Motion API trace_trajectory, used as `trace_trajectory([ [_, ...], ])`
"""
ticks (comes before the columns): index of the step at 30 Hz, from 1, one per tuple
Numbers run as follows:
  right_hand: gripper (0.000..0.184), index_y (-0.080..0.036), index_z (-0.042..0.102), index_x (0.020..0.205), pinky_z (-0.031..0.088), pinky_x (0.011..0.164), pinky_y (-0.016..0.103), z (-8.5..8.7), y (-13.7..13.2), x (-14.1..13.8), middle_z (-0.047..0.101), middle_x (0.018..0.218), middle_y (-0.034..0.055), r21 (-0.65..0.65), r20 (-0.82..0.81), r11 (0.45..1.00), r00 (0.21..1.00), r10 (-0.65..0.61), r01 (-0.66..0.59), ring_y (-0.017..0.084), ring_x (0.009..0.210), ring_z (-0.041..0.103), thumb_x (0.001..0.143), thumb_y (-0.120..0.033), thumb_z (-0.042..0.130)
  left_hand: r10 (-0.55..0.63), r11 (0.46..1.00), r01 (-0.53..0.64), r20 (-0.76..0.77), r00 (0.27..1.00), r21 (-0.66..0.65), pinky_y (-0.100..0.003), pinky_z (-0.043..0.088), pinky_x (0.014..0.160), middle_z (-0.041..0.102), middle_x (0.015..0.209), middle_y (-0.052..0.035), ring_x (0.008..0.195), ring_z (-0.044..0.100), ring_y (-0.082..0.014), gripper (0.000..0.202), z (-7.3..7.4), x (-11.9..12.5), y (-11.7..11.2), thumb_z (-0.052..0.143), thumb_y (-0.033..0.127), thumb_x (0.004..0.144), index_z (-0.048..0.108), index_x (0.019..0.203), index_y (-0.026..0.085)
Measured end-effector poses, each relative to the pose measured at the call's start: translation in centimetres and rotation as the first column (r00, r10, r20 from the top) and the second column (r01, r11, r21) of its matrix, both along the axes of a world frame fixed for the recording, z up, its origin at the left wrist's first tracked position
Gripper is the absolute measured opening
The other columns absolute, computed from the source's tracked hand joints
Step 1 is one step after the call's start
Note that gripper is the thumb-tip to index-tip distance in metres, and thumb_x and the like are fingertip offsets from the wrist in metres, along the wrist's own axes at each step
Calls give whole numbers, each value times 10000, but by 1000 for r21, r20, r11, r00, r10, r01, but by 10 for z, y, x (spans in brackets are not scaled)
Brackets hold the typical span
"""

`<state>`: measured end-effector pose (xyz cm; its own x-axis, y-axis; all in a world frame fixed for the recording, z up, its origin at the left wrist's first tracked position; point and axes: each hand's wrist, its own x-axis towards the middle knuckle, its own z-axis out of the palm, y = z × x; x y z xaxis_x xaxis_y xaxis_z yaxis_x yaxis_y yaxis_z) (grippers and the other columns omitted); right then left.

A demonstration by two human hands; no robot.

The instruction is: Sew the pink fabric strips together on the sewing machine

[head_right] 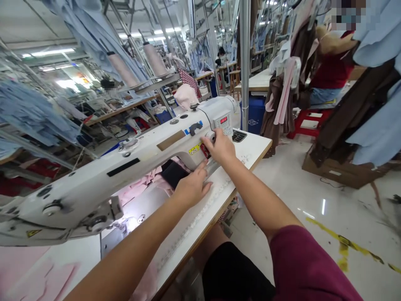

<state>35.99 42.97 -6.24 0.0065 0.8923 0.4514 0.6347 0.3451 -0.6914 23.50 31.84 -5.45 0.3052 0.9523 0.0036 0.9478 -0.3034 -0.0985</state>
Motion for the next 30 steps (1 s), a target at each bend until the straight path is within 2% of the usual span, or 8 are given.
trace_trajectory([
  [3,490,-151,459,1165,494,748,439,1,2,-3,649,941,133,-11,19,1000,1000,-23,23,341,892,626,896,-561,481,2,1000,-3,-59,998,-14,-339,551,884,236,1552,-73,1095,615,-230,357,-6,5,-4,511,310,923,529,1230,129],
  [7,454,-150,450,1145,491,752,435,0,6,-4,645,912,126,-16,45,999,998,-33,34,339,885,624,896,-527,498,1,998,-10,-127,992,-65,-362,562,841,222,1550,-117,1020,647,-253,382,-4,12,-5,516,322,918,532,1227,98],
  [13,432,-151,449,1104,481,734,413,-7,14,-1,618,875,119,87,116,996,993,-17,6,318,845,611,900,-529,485,4,996,-15,-126,992,-84,-355,561,846,201,1557,-116,1011,653,-242,343,-3,12,-3,519,315,920,554,1191,108],
  [24,463,-165,452,1062,466,682,407,-19,25,1,579,786,94,192,167,981,986,-26,-7,304,774,582,916,-604,429,12,997,-22,-131,991,-80,-352,563,825,200,1560,-104,995,655,-235,361,-4,12,-4,518,333,914,550,1204,121],
  [30,444,-135,461,1113,480,754,419,-14,21,3,612,917,138,216,191,975,982,0,-42,317,889,592,898,-518,522,3,998,-11,-149,989,-55,-350,567,786,216,1558,-94,982,656,-242,366,-8,10,-5,514,349,911,550,1208,138],
])
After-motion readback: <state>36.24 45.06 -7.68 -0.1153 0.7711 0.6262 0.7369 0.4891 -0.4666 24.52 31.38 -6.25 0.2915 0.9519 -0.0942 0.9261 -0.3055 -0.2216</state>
